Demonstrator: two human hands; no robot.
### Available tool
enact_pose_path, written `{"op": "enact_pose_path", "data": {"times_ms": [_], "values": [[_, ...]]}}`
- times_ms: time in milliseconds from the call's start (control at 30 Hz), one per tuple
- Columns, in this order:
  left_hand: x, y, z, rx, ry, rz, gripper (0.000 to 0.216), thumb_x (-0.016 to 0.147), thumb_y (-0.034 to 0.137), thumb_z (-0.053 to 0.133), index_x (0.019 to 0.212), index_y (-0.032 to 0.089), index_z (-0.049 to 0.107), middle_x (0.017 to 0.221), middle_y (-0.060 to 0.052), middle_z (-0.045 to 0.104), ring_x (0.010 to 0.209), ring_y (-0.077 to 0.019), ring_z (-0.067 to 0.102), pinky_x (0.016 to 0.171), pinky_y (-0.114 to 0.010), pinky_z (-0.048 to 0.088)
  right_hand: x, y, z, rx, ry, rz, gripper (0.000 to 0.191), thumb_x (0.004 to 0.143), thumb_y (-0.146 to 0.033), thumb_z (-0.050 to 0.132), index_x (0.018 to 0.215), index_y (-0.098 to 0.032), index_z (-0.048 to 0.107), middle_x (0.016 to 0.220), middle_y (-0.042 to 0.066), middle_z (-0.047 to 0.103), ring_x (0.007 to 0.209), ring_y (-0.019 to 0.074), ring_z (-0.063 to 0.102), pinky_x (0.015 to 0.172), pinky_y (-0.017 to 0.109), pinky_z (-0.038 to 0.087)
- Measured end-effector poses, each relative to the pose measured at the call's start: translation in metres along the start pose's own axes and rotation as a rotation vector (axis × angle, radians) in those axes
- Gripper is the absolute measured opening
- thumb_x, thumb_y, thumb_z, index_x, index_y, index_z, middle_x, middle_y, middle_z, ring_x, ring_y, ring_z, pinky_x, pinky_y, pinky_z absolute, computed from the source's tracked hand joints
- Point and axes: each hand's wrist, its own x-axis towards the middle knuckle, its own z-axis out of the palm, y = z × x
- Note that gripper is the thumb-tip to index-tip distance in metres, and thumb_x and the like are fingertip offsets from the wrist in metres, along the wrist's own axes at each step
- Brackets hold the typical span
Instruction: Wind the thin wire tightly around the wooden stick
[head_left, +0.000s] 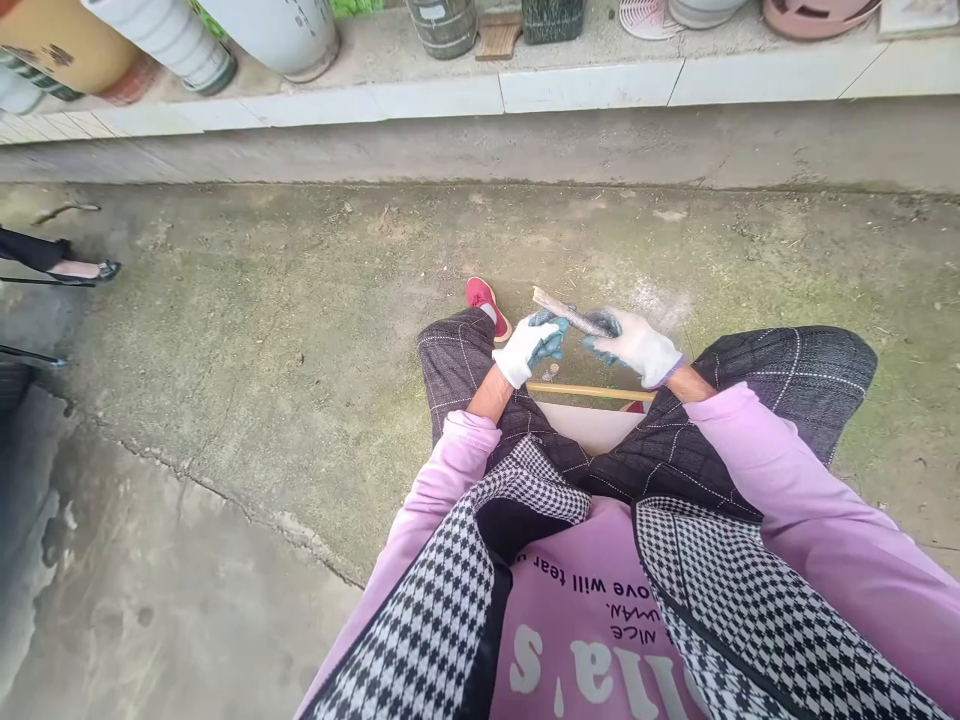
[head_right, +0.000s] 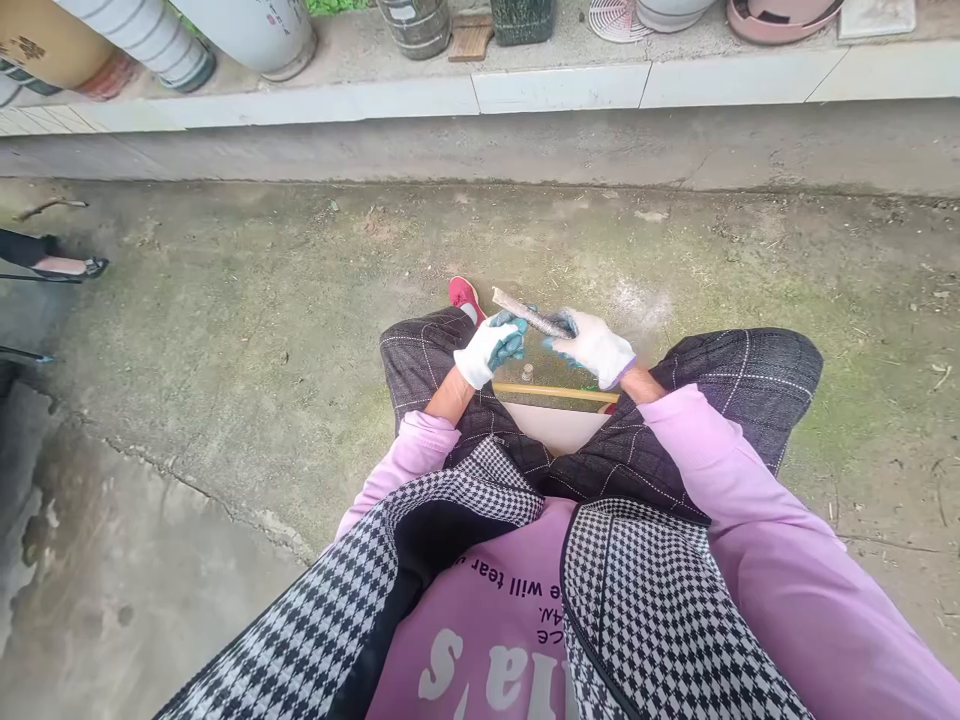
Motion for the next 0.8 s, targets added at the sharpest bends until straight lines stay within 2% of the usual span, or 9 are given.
{"op": "enact_pose_path", "data": {"times_ms": [67,133,200,267,367,467,567,667,800], "values": [[0.002,0.001,0.0,0.023,0.029,0.006,0.023,0.092,0.019,0.084,0.098,0.022,0.062,0.062,0.015,0.052,0.046,-0.005,0.036,0.06,-0.022,0.053,0.002,-0.001,0.001,-0.15,0.098,-0.049,0.037,0.095,-0.033,0.086,0.131,-0.024,0.083,0.12,0.01,0.088,0.107,0.029,0.079,0.092,0.037,0.065],[0.002,0.001,-0.002,0.022,0.018,0.021,0.024,0.09,0.019,0.085,0.096,0.022,0.062,0.064,0.014,0.055,0.049,-0.0053,0.041,0.062,-0.022,0.055,0.002,-0.001,-0.001,-0.122,0.088,-0.05,0.033,0.1,-0.037,0.082,0.13,-0.024,0.084,0.11,0.009,0.086,0.095,0.0266,0.078,0.085,0.035,0.064],[0.002,0.001,-0.004,0.04,-0.015,0.031,0.022,0.089,0.021,0.087,0.098,0.02,0.067,0.065,0.012,0.058,0.053,-0.006,0.046,0.067,-0.024,0.058,0.0,0.0,-0.006,0.074,0.015,-0.013,0.042,0.1,-0.049,0.083,0.131,-0.022,0.083,0.094,0.005,0.08,0.071,0.0202,0.068,0.064,0.03,0.057],[0.004,0.0,-0.005,0.11,-0.03,0.031,0.02,0.088,0.023,0.089,0.098,0.018,0.072,0.064,0.011,0.059,0.056,-0.007,0.051,0.071,-0.025,0.06,-0.002,0.002,-0.014,0.293,-0.075,0.028,0.058,0.092,-0.061,0.09,0.131,-0.019,0.082,0.082,0.002,0.074,0.057,0.0154,0.057,0.05,0.027,0.047],[0.008,-0.004,-0.006,0.238,0.001,0.011,0.018,0.083,0.024,0.09,0.088,0.017,0.074,0.064,0.005,0.065,0.06,-0.0093,0.058,0.066,-0.023,0.053,-0.004,0.006,-0.028,0.365,-0.273,0.048,0.065,0.078,-0.066,0.1,0.119,-0.018,0.085,0.075,0.003,0.073,0.053,0.0145,0.055,0.046,0.027,0.045],[0.01,-0.006,-0.006,0.331,-0.039,-0.005,0.014,0.073,0.018,0.086,0.083,0.015,0.077,0.073,0.001,0.074,0.067,-0.011,0.063,0.067,-0.023,0.048,-0.005,0.01,-0.039,0.159,-0.483,-0.017,0.05,0.073,-0.059,0.102,0.102,-0.019,0.09,0.086,0.008,0.084,0.071,0.0211,0.071,0.061,0.03,0.059],[0.007,-0.007,-0.006,0.488,-0.09,0.004,0.01,0.072,0.018,0.08,0.08,0.014,0.079,0.072,0.004,0.07,0.068,-0.0097,0.056,0.069,-0.024,0.045,-0.003,0.014,-0.042,-0.225,-0.573,-0.045,0.033,0.082,-0.05,0.095,0.098,-0.021,0.093,0.093,0.006,0.088,0.085,0.0251,0.078,0.073,0.032,0.06],[0.006,-0.011,-0.005,0.59,-0.081,-0.002,0.004,0.074,0.017,0.078,0.077,0.015,0.079,0.068,0.005,0.067,0.065,-0.0094,0.052,0.066,-0.024,0.042,0.003,0.017,-0.036,-0.587,-0.45,0.038,0.016,0.09,-0.034,0.086,0.096,-0.02,0.091,0.086,0.006,0.084,0.079,0.0237,0.073,0.072,0.033,0.053],[0.009,-0.016,0.003,0.526,-0.022,-0.033,0.007,0.081,0.01,0.077,0.077,0.015,0.075,0.062,0.006,0.063,0.059,-0.0084,0.052,0.062,-0.022,0.043,0.017,0.017,-0.028,-0.67,-0.27,0.071,0.008,0.097,-0.024,0.083,0.093,-0.019,0.087,0.09,0.015,0.082,0.089,0.0308,0.075,0.081,0.04,0.055]]}}
